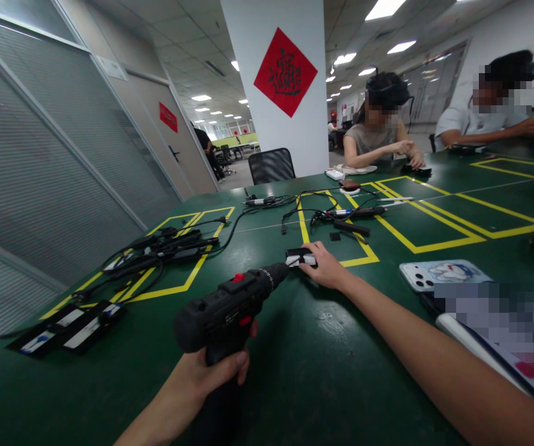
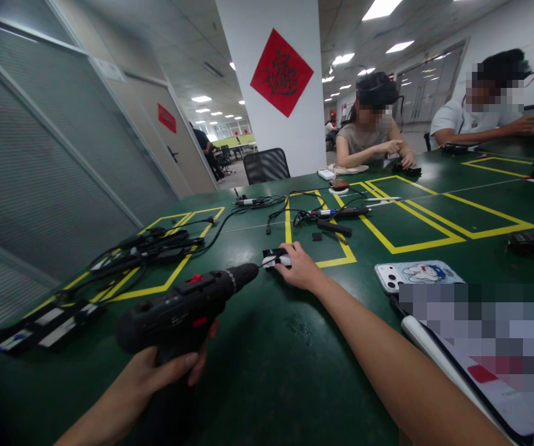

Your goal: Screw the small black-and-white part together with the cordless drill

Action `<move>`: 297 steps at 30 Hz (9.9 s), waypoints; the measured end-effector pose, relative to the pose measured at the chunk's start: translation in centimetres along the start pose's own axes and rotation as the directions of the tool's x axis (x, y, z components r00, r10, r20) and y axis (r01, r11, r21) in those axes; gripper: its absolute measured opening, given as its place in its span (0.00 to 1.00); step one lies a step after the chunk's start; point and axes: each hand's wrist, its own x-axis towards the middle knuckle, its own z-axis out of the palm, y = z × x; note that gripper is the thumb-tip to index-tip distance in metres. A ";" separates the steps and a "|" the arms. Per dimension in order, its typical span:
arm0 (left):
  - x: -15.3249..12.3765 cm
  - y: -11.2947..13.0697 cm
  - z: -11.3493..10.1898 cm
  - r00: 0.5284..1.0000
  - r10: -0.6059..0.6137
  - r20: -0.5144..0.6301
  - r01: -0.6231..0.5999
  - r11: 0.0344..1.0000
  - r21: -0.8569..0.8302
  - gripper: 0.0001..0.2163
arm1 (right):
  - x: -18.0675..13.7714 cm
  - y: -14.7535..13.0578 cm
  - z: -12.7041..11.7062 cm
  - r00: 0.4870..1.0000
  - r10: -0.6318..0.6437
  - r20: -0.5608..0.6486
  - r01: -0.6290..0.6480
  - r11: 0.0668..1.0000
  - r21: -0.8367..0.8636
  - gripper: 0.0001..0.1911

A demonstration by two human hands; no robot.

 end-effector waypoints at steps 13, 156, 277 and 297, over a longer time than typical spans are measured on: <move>0.0 0.0 -0.1 1.000 0.000 0.001 0.000 1.000 -0.023 0.20 | 0.0 0.0 0.0 1.000 0.000 0.003 0.000 1.000 0.007 0.23; -1.0 -0.5 0.7 0.998 -0.065 -0.027 0.069 0.977 0.203 0.16 | 0.8 0.8 -0.5 0.999 0.025 -0.026 -0.025 0.999 0.027 0.17; 0.2 -0.5 1.3 0.997 -0.076 0.033 0.075 0.996 0.042 0.17 | 1.0 0.9 -0.6 0.999 0.034 0.006 -0.035 0.997 0.073 0.18; 0.0 -0.3 1.4 0.995 -0.104 0.007 0.104 0.994 0.026 0.15 | 0.9 0.7 -0.8 0.998 0.054 0.013 -0.054 0.996 0.068 0.18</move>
